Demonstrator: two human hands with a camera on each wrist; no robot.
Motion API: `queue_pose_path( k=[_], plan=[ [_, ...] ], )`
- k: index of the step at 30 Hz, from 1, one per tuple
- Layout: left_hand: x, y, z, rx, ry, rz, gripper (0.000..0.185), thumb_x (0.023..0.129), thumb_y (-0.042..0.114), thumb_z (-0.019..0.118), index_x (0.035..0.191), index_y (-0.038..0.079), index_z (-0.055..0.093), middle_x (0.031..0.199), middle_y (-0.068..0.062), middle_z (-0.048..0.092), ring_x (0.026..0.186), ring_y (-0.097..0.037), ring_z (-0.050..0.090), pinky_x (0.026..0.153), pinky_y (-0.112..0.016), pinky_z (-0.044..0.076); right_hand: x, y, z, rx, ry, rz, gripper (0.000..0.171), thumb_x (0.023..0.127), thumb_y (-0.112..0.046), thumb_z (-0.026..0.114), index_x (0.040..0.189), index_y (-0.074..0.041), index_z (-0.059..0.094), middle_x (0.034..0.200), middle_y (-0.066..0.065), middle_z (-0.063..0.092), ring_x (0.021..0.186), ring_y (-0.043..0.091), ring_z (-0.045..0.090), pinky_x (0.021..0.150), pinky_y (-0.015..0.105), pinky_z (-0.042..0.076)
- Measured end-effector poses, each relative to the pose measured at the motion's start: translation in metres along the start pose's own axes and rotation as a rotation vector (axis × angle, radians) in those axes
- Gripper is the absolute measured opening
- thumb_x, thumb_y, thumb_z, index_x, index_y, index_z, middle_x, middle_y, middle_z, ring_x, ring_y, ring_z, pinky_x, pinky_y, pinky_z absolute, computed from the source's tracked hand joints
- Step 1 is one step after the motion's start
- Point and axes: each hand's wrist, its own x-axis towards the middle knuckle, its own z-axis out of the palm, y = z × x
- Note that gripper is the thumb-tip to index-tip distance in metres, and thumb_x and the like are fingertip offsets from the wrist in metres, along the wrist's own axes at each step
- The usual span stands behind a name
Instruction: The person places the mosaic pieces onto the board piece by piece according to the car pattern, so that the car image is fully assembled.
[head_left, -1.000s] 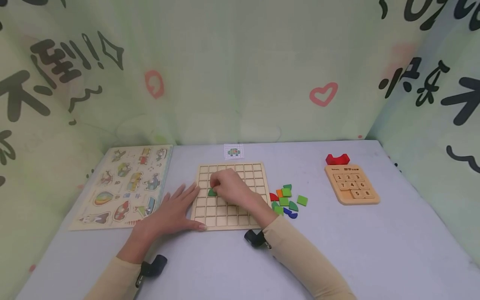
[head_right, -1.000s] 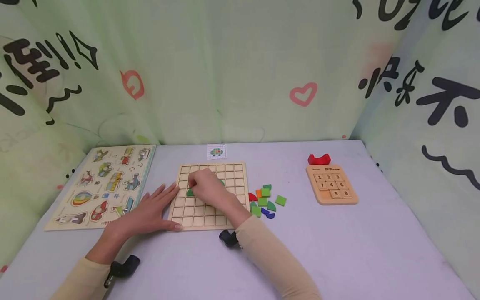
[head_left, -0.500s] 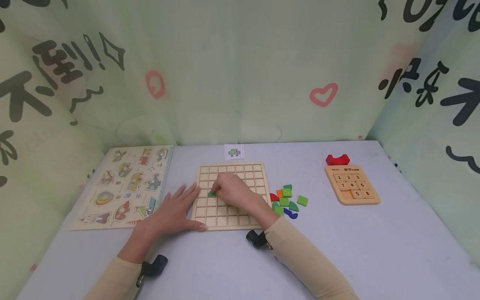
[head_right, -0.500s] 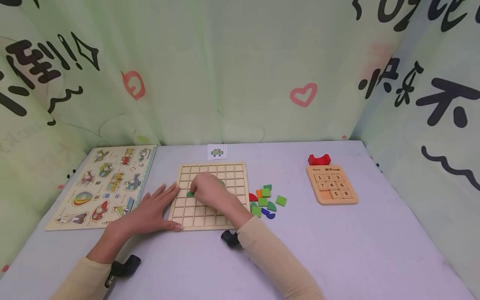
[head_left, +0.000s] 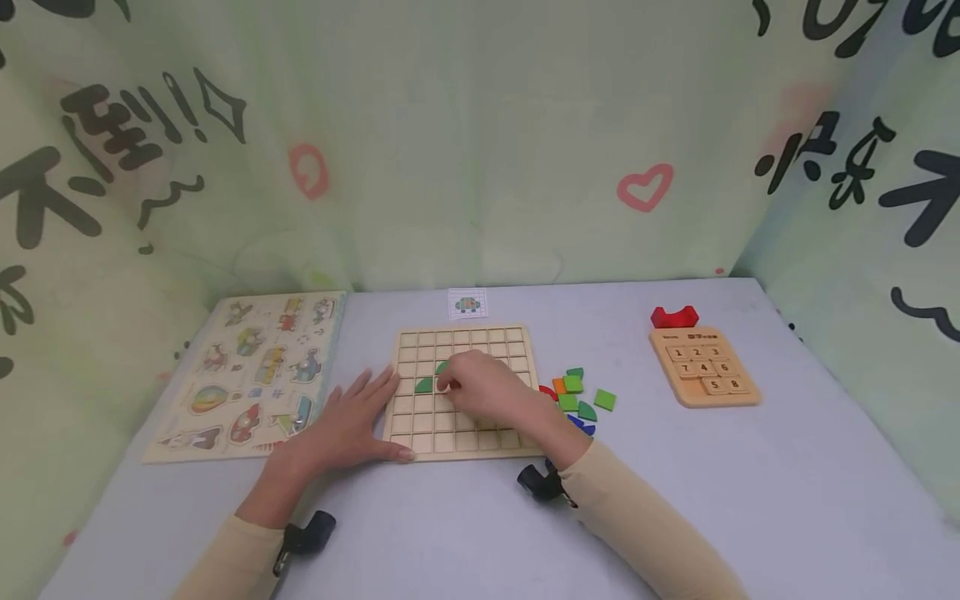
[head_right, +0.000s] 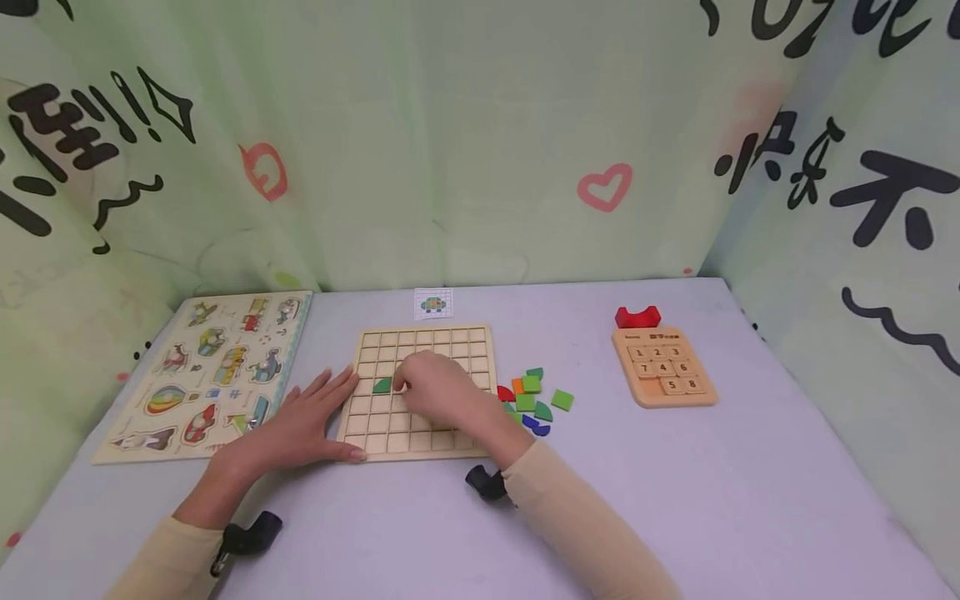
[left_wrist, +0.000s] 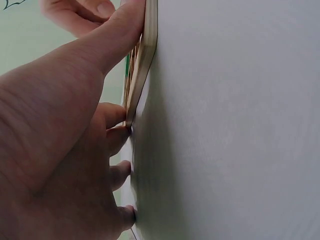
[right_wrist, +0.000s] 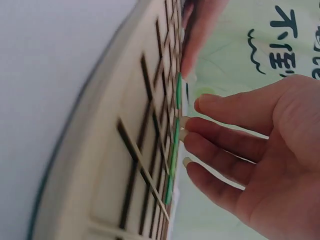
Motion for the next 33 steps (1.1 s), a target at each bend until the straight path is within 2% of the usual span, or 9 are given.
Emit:
queue_pose_path(
  k=[7, 15, 26, 33],
  plan=[
    [0.000, 0.001, -0.001, -0.001, 0.010, 0.008, 0.120, 0.069, 0.075, 0.072, 0.160, 0.014, 0.021, 0.168, -0.006, 0.016, 0.155, -0.040, 0.009, 0.118, -0.072, 0.011, -0.019, 0.019, -0.025, 0.037, -0.003, 0.027, 0.025, 0.090, -0.003, 0.064, 0.112, -0.008, 0.076, 0.096, 0.001, 0.073, 0.082, 0.014, 0.059, 0.076, 0.030, 0.053],
    [-0.001, 0.003, -0.002, 0.000, 0.013, 0.011, 0.121, 0.069, 0.074, 0.073, 0.159, 0.013, 0.021, 0.168, -0.008, 0.016, 0.155, -0.041, 0.009, 0.118, -0.072, 0.011, -0.046, 0.050, -0.048, 0.052, 0.017, 0.112, 0.027, 0.091, -0.003, 0.064, 0.116, -0.006, 0.073, 0.112, 0.008, 0.073, 0.100, 0.020, 0.066, 0.090, 0.038, 0.057],
    [-0.001, 0.002, -0.002, 0.000, 0.012, 0.007, 0.121, 0.069, 0.073, 0.073, 0.159, 0.012, 0.021, 0.168, -0.008, 0.017, 0.154, -0.042, 0.010, 0.118, -0.072, 0.010, -0.068, 0.085, -0.065, 0.014, 0.024, 0.224, 0.026, 0.089, -0.003, 0.065, 0.114, -0.006, 0.072, 0.110, 0.009, 0.072, 0.100, 0.024, 0.063, 0.089, 0.043, 0.058],
    [-0.002, 0.002, -0.002, -0.008, 0.007, -0.002, 0.121, 0.069, 0.073, 0.074, 0.159, 0.012, 0.022, 0.168, -0.008, 0.017, 0.155, -0.042, 0.009, 0.118, -0.072, 0.010, -0.068, 0.098, -0.065, -0.059, -0.052, 0.281, 0.022, 0.087, 0.001, 0.066, 0.106, -0.006, 0.073, 0.101, 0.011, 0.069, 0.091, 0.024, 0.058, 0.086, 0.042, 0.057]
  ],
)
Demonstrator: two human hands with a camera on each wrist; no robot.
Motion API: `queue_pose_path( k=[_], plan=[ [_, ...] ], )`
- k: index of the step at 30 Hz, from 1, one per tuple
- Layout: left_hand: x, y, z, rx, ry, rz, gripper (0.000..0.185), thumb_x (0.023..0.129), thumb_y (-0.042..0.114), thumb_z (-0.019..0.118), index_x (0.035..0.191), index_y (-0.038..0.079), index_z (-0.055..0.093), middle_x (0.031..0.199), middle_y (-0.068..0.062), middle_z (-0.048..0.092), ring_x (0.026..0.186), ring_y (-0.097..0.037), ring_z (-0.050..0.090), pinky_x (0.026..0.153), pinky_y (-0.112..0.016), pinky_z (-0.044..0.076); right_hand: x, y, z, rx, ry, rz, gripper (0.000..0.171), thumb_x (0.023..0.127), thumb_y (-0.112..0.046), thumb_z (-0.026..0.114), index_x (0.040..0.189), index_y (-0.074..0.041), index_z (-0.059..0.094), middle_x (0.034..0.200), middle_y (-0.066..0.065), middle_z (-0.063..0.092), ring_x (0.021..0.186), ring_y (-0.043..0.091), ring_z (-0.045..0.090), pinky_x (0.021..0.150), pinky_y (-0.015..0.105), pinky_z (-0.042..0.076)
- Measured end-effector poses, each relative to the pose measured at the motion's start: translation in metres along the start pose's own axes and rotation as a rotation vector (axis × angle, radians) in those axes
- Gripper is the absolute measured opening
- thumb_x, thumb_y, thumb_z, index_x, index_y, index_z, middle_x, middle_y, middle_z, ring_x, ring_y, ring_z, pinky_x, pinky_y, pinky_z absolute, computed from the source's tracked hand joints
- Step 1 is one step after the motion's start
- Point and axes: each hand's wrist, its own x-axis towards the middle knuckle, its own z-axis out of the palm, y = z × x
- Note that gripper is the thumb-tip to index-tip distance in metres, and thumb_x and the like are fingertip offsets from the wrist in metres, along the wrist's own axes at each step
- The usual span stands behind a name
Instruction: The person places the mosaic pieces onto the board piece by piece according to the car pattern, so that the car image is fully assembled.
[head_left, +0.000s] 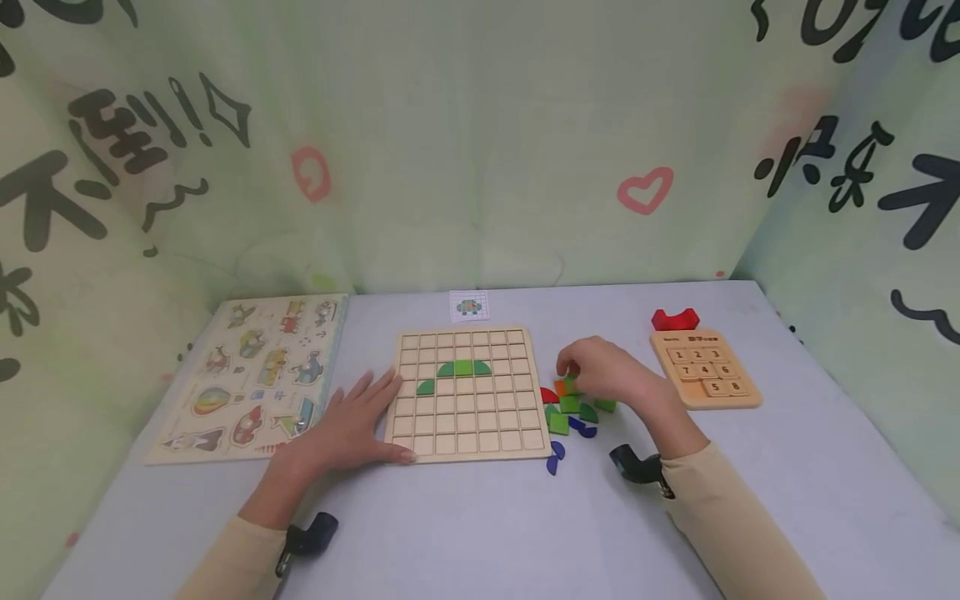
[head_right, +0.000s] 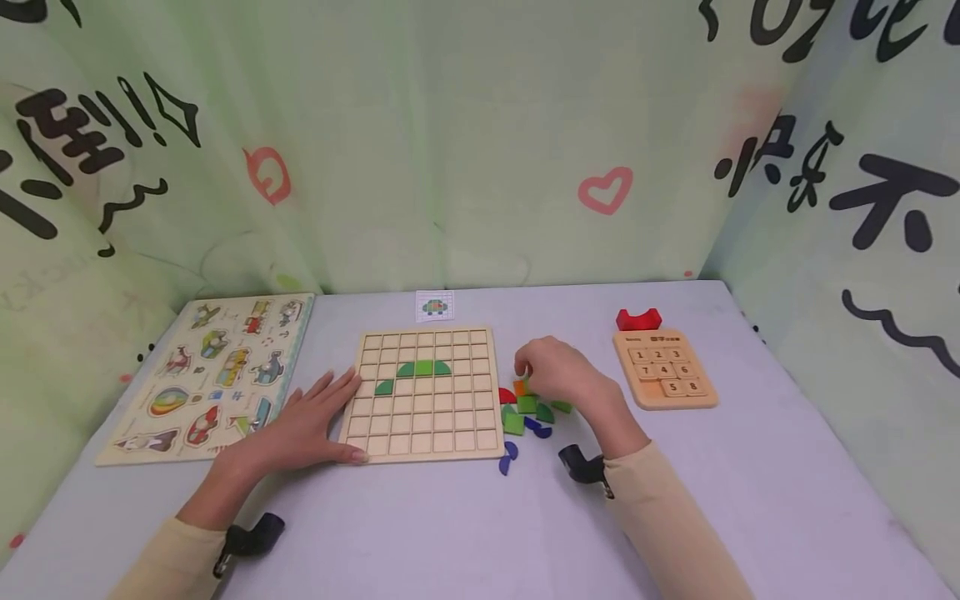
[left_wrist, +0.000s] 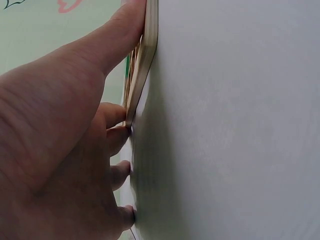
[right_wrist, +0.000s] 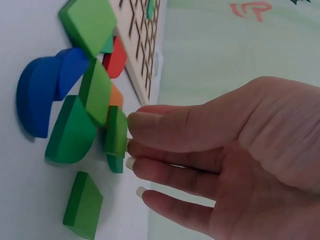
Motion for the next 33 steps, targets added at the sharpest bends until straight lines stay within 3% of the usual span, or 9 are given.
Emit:
queue_pose_path(
  k=[7, 14, 21, 33],
  plan=[
    [-0.001, 0.000, 0.001, -0.003, -0.003, -0.006, 0.121, 0.069, 0.075, 0.073, 0.160, 0.015, 0.020, 0.169, -0.006, 0.014, 0.155, -0.039, 0.006, 0.119, -0.071, 0.008, 0.004, 0.005, 0.004, -0.049, 0.010, 0.031, 0.018, 0.085, 0.002, 0.065, 0.099, -0.008, 0.073, 0.099, 0.009, 0.069, 0.090, 0.024, 0.057, 0.085, 0.041, 0.057],
    [0.000, -0.001, 0.001, 0.003, 0.001, -0.002, 0.121, 0.069, 0.075, 0.073, 0.160, 0.013, 0.020, 0.168, -0.008, 0.015, 0.155, -0.040, 0.008, 0.118, -0.072, 0.009, 0.004, 0.008, 0.007, -0.020, 0.015, -0.004, 0.015, 0.084, 0.005, 0.062, 0.089, -0.008, 0.066, 0.084, 0.007, 0.061, 0.082, 0.021, 0.055, 0.071, 0.031, 0.050],
    [0.000, 0.000, 0.001, 0.007, 0.003, -0.003, 0.121, 0.070, 0.073, 0.073, 0.159, 0.012, 0.021, 0.168, -0.009, 0.016, 0.155, -0.042, 0.009, 0.118, -0.072, 0.010, 0.002, 0.005, 0.002, 0.007, 0.019, -0.026, 0.013, 0.085, 0.004, 0.063, 0.090, -0.007, 0.065, 0.085, 0.006, 0.062, 0.083, 0.021, 0.056, 0.070, 0.030, 0.050],
    [0.000, 0.001, 0.001, 0.012, 0.004, 0.001, 0.121, 0.069, 0.074, 0.073, 0.159, 0.012, 0.021, 0.168, -0.009, 0.016, 0.154, -0.042, 0.009, 0.118, -0.072, 0.010, 0.006, -0.014, -0.001, 0.078, 0.104, -0.080, 0.012, 0.088, -0.001, 0.065, 0.096, -0.008, 0.069, 0.083, 0.005, 0.062, 0.080, 0.021, 0.055, 0.067, 0.028, 0.048]
  ],
)
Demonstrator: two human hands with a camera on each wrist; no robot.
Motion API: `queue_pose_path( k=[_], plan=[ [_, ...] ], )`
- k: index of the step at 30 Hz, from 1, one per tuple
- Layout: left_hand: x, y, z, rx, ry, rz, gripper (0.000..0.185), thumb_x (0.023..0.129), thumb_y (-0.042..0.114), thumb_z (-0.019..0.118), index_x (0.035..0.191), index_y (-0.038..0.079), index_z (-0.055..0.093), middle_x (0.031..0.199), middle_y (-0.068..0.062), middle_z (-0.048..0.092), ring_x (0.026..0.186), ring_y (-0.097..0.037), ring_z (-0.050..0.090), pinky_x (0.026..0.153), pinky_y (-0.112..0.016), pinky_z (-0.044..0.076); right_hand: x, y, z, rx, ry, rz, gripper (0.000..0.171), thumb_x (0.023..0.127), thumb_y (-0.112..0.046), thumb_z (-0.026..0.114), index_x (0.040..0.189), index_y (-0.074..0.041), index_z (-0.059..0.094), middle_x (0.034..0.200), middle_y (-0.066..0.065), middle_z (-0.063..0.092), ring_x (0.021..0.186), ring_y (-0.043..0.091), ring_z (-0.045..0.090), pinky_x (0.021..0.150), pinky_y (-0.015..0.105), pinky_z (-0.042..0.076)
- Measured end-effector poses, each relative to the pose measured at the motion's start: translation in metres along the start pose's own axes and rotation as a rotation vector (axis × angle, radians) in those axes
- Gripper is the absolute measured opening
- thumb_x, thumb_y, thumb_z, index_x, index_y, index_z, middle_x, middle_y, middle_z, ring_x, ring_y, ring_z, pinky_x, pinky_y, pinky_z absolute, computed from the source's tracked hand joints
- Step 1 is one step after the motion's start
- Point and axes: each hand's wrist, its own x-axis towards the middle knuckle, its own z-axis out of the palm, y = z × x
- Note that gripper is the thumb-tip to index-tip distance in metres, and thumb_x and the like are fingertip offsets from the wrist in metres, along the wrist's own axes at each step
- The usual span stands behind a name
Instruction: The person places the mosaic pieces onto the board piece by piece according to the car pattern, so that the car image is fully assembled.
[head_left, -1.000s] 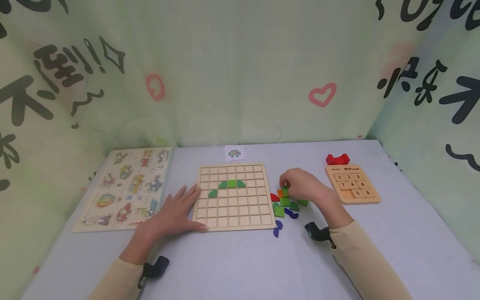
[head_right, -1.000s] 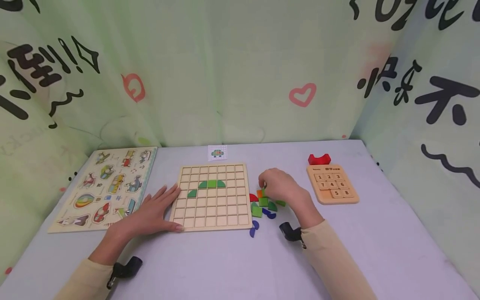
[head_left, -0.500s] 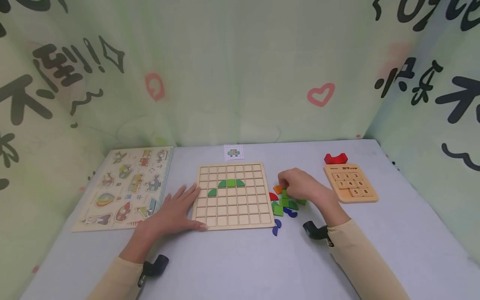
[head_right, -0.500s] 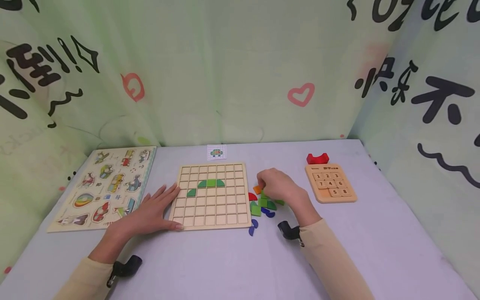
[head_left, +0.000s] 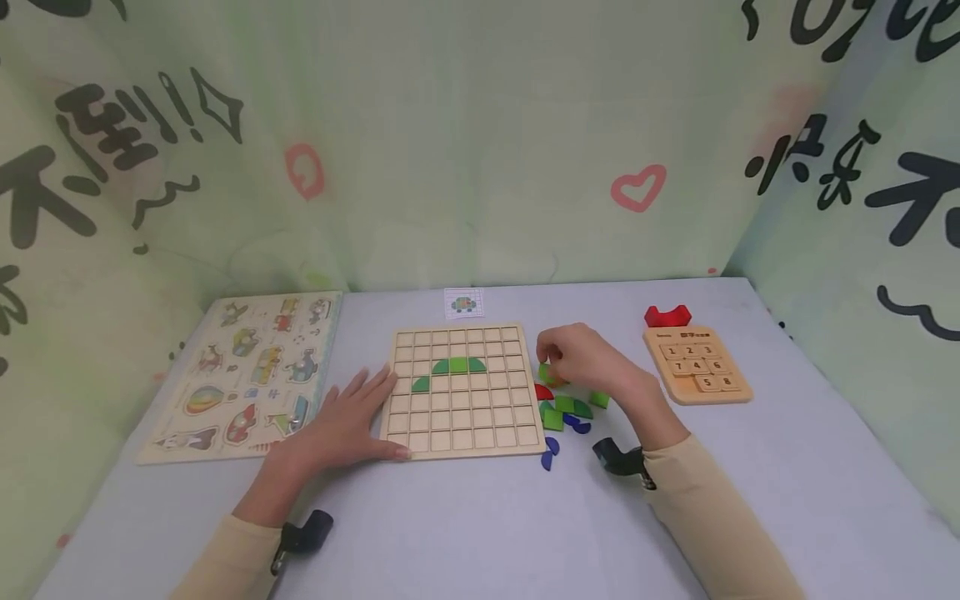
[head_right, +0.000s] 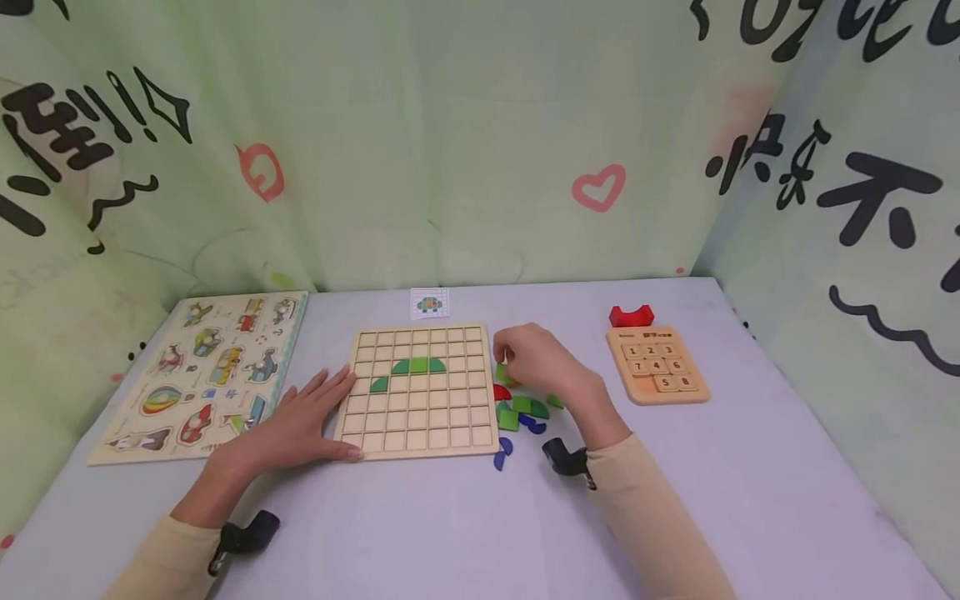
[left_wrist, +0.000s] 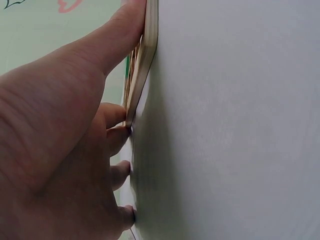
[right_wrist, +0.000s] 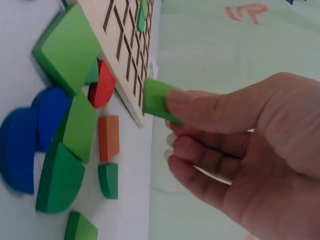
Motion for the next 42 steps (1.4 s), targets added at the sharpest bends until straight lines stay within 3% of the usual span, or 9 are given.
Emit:
queue_pose_path(
  k=[8, 14, 24, 32, 42],
  plan=[
    [-0.001, -0.002, 0.001, -0.003, -0.001, -0.002, 0.122, 0.069, 0.074, 0.073, 0.159, 0.012, 0.021, 0.168, -0.009, 0.017, 0.154, -0.043, 0.010, 0.118, -0.072, 0.009, 0.012, -0.016, 0.016, 0.069, 0.061, -0.074, 0.019, 0.088, 0.004, 0.060, 0.095, -0.010, 0.071, 0.086, 0.003, 0.066, 0.078, 0.019, 0.056, 0.067, 0.028, 0.049],
    [-0.001, -0.005, 0.002, 0.000, -0.002, -0.005, 0.122, 0.069, 0.075, 0.072, 0.160, 0.012, 0.020, 0.168, -0.009, 0.016, 0.154, -0.042, 0.009, 0.118, -0.072, 0.009, 0.022, -0.029, 0.027, 0.097, 0.101, -0.162, 0.016, 0.088, 0.004, 0.063, 0.094, -0.009, 0.071, 0.089, 0.003, 0.070, 0.080, 0.018, 0.057, 0.075, 0.031, 0.051],
    [0.001, -0.007, 0.004, -0.014, -0.008, -0.011, 0.123, 0.067, 0.076, 0.072, 0.160, 0.014, 0.020, 0.168, -0.007, 0.015, 0.155, -0.040, 0.007, 0.119, -0.071, 0.008, 0.041, -0.056, 0.047, 0.133, 0.082, -0.247, 0.015, 0.088, 0.004, 0.065, 0.095, -0.007, 0.072, 0.090, 0.003, 0.070, 0.080, 0.015, 0.057, 0.074, 0.028, 0.051],
    [0.002, -0.006, 0.004, -0.014, -0.006, 0.000, 0.122, 0.068, 0.077, 0.071, 0.160, 0.016, 0.020, 0.169, -0.006, 0.015, 0.155, -0.039, 0.007, 0.119, -0.071, 0.009, 0.056, -0.077, 0.064, 0.123, 0.105, -0.252, 0.014, 0.087, 0.004, 0.065, 0.091, -0.008, 0.071, 0.081, 0.002, 0.066, 0.074, 0.015, 0.053, 0.067, 0.025, 0.046],
    [0.002, -0.005, 0.003, -0.013, -0.009, 0.003, 0.121, 0.069, 0.077, 0.071, 0.160, 0.015, 0.020, 0.168, -0.007, 0.015, 0.155, -0.040, 0.007, 0.118, -0.072, 0.009, 0.063, -0.087, 0.077, 0.099, 0.080, -0.250, 0.018, 0.088, 0.006, 0.062, 0.085, -0.007, 0.073, 0.083, 0.002, 0.069, 0.077, 0.015, 0.057, 0.072, 0.027, 0.051]
  ],
)
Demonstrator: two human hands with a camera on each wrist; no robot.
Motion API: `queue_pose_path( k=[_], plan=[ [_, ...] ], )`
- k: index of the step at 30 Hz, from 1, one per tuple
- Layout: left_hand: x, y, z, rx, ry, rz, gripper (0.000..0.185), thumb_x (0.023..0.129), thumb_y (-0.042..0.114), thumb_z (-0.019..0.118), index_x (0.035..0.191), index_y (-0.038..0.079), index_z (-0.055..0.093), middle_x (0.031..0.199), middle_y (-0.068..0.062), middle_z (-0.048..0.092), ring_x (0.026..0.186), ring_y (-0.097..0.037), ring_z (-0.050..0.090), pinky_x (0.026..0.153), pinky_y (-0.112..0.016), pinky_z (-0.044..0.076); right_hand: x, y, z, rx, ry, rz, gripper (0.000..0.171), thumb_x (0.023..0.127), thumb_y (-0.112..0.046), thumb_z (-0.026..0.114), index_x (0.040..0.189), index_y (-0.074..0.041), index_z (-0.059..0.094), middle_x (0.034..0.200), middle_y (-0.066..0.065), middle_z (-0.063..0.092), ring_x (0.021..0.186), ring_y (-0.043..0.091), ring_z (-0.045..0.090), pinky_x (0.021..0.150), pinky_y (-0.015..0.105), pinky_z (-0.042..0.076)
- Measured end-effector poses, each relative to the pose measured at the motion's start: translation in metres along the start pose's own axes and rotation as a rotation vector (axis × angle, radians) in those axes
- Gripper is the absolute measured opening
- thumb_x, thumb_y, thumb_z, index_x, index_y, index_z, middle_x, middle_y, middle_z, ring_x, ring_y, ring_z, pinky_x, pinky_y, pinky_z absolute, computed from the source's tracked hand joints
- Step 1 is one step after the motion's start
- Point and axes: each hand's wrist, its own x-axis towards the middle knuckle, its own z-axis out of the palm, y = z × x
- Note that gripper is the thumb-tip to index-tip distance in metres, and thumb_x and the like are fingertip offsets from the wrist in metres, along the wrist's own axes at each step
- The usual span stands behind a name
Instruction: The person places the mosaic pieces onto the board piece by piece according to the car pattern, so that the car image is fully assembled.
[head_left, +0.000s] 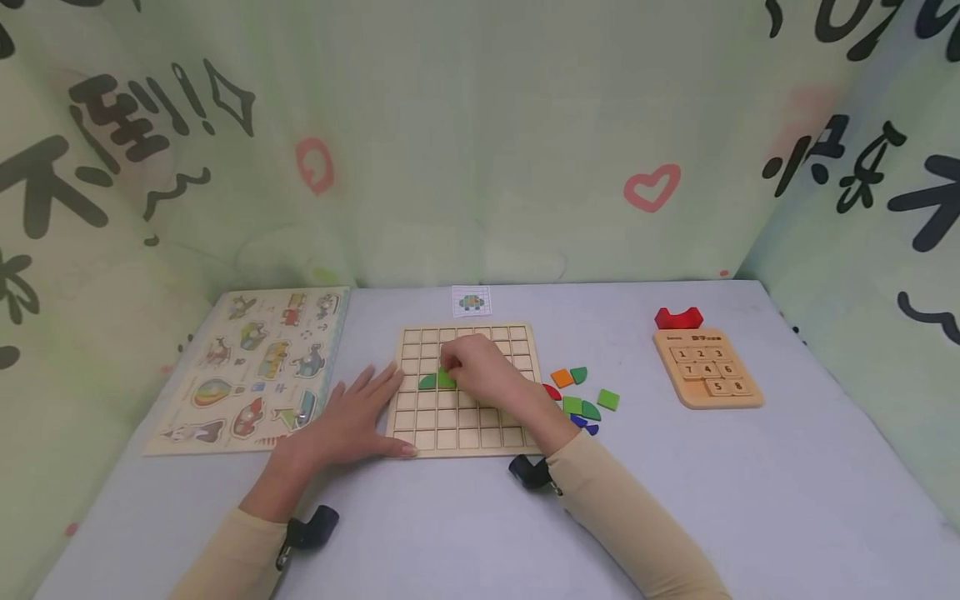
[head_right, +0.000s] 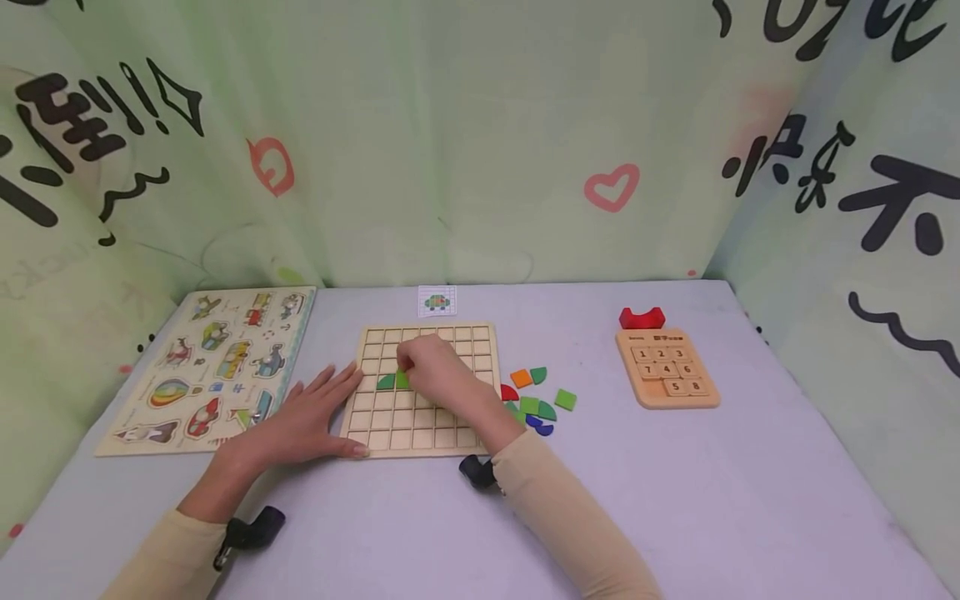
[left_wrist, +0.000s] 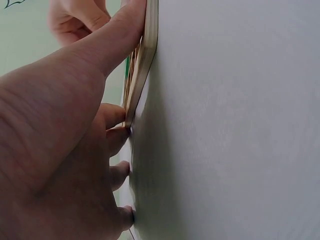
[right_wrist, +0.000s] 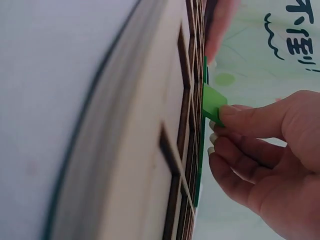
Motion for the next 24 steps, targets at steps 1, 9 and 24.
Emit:
queue_pose_path(
  k=[1, 9, 24],
  plan=[
    [0.000, 0.000, 0.000, 0.002, 0.001, 0.000, 0.121, 0.069, 0.077, 0.071, 0.160, 0.015, 0.020, 0.168, -0.007, 0.015, 0.155, -0.040, 0.008, 0.118, -0.072, 0.009, -0.001, -0.001, 0.000, -0.003, -0.002, 0.005, 0.018, 0.088, 0.006, 0.061, 0.086, -0.007, 0.074, 0.084, 0.002, 0.070, 0.078, 0.016, 0.057, 0.073, 0.028, 0.052],
    [0.001, 0.001, 0.000, -0.001, -0.002, -0.011, 0.122, 0.068, 0.076, 0.073, 0.160, 0.015, 0.020, 0.168, -0.006, 0.016, 0.155, -0.039, 0.008, 0.119, -0.071, 0.009, -0.004, -0.002, 0.001, -0.068, -0.027, 0.017, 0.021, 0.087, 0.006, 0.062, 0.091, -0.004, 0.080, 0.096, 0.006, 0.071, 0.096, 0.019, 0.064, 0.089, 0.033, 0.054],
    [-0.002, 0.003, -0.003, -0.012, -0.002, 0.000, 0.121, 0.069, 0.075, 0.072, 0.160, 0.014, 0.020, 0.168, -0.007, 0.015, 0.155, -0.041, 0.007, 0.118, -0.072, 0.008, -0.016, 0.001, -0.012, -0.078, -0.125, 0.030, 0.023, 0.087, 0.002, 0.063, 0.097, -0.008, 0.081, 0.100, 0.002, 0.074, 0.098, 0.016, 0.067, 0.087, 0.031, 0.057]
  ],
)
